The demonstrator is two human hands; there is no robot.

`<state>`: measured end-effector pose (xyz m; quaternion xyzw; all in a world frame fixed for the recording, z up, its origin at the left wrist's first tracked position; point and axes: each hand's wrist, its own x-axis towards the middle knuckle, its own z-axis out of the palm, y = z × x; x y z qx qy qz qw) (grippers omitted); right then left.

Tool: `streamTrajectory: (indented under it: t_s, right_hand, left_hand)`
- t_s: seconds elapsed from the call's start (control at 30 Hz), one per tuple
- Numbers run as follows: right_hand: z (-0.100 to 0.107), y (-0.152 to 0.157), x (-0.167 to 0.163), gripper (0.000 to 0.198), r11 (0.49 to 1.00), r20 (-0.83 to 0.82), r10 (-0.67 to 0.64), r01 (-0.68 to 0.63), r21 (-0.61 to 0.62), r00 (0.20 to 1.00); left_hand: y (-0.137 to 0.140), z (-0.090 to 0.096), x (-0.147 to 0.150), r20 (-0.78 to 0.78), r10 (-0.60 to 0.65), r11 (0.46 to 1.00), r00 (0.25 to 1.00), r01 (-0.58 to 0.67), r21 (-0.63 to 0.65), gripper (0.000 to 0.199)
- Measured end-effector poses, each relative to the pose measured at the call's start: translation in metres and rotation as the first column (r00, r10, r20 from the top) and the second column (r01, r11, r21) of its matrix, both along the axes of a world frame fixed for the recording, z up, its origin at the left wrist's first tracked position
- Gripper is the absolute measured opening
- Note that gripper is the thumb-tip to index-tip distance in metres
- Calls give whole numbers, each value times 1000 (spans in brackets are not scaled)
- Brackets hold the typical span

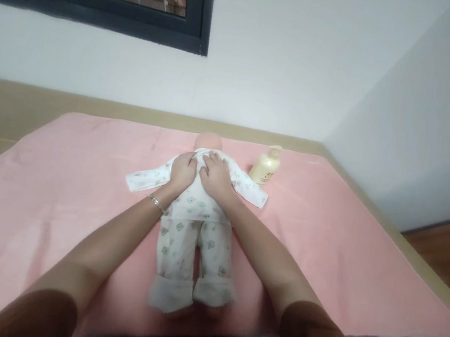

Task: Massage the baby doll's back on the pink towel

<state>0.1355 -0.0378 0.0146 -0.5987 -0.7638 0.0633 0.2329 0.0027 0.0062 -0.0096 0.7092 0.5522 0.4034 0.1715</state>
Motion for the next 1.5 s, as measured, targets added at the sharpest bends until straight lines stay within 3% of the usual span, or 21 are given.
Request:
streamTrajectory:
  t_s: [0.77,1.07,1.2,1.33,1.5]
  right_hand:
    - [-11,4,6,49,998,-106,38,-33,54,994]
    - [-7,1,4,50,998,-57,45,-43,39,997]
    - [5,-8,13,48,995,12,96,-97,21,995]
    - [32,-17,33,47,989,30,137,-138,55,990]
    - [77,-25,71,49,982,-145,89,-62,180,986]
  left_hand:
    - [-5,-6,-7,0,-31,997,1000,31,74,45]
    - [-3,-10,-9,34,-16,996,999,13,84,45]
    - [-7,-16,-20,33,-22,997,999,19,80,50]
    - [-13,-17,-30,65,-77,994,995,72,85,53]
    - [-39,15,-18,301,-137,990,944,124,62,47]
